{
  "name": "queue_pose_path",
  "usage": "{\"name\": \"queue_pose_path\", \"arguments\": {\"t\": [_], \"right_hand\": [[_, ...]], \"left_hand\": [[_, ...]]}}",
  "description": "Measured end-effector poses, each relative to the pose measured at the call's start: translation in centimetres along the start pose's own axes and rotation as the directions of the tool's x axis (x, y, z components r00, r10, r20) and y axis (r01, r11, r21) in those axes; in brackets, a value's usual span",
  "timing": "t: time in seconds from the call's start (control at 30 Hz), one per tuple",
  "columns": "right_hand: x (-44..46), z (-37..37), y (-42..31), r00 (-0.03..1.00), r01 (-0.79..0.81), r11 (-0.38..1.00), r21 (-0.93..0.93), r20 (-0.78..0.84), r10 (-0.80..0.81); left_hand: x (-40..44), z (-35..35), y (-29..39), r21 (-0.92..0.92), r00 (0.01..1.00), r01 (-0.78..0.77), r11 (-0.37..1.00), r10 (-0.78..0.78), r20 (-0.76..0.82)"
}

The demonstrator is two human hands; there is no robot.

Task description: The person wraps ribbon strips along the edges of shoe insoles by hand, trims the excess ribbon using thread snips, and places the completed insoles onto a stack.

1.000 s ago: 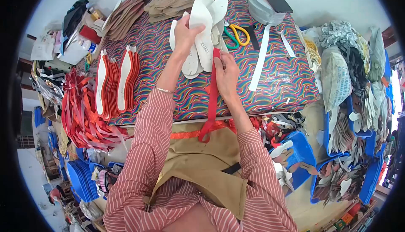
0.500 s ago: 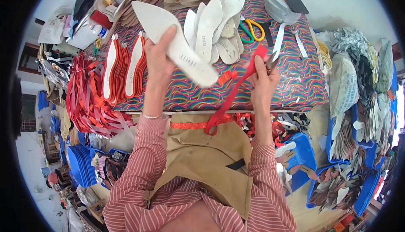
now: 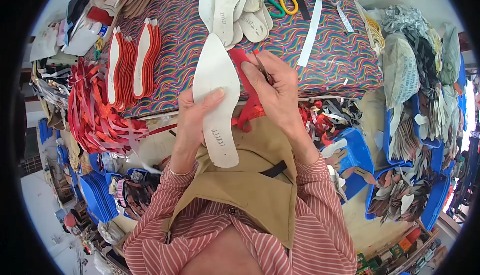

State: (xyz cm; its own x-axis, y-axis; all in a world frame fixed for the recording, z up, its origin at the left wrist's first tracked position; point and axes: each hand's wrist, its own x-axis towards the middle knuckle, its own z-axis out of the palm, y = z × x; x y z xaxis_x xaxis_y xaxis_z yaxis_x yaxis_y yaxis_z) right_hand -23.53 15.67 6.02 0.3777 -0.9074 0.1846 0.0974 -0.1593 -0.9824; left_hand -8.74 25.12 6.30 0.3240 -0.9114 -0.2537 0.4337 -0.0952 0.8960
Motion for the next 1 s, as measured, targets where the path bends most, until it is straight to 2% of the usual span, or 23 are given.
{"name": "queue_pose_path", "arguments": {"t": [0.07, 0.2, 0.4, 0.47, 0.53, 0.73, 0.9, 1.0], "right_hand": [[-0.2, 0.1, 0.0, 1.0, 0.018, 1.0, -0.002, 0.007, -0.018], [-0.2, 0.2, 0.1, 0.982, 0.187, 0.982, 0.013, 0.033, -0.187], [-0.4, 0.4, 0.2, 0.961, 0.274, 0.961, -0.042, -0.021, -0.275], [-0.4, -0.7, -0.4, 0.998, 0.037, 0.982, 0.186, 0.048, -0.047], [-0.5, -1.5, -0.9, 0.973, -0.215, 0.9, 0.38, 0.165, 0.163], [0.6, -0.1, -0.7, 0.992, -0.076, 0.97, 0.232, 0.114, 0.051], [1.2, 1.5, -0.6, 1.0, -0.006, 0.98, 0.197, 0.0, 0.006], [-0.8, 2.5, -1.1, 0.997, -0.064, 0.979, 0.195, -0.018, 0.069]], "left_hand": [[-0.2, -0.2, 0.1, 0.005, 1.0, -0.006, 1.0, 0.006, 0.007], [-0.2, -0.4, 0.0, 0.032, 0.999, 0.033, 0.999, -0.034, 0.033], [-0.1, -0.6, 0.0, 0.058, 0.999, 0.035, 0.998, -0.037, 0.039], [-0.1, -0.8, 0.1, 0.052, 0.998, 0.033, 0.998, -0.036, 0.06], [-0.1, -0.8, 0.0, 0.043, 0.996, 0.033, 0.999, -0.037, 0.082], [-0.4, -0.3, 0.3, 0.091, 0.991, 0.037, 0.995, -0.048, 0.121], [0.6, 0.4, 1.3, 0.164, 0.992, -0.096, 0.982, 0.082, 0.093], [1.3, 0.2, 1.8, 0.159, 0.981, -0.177, 0.971, 0.186, -0.049]]}}
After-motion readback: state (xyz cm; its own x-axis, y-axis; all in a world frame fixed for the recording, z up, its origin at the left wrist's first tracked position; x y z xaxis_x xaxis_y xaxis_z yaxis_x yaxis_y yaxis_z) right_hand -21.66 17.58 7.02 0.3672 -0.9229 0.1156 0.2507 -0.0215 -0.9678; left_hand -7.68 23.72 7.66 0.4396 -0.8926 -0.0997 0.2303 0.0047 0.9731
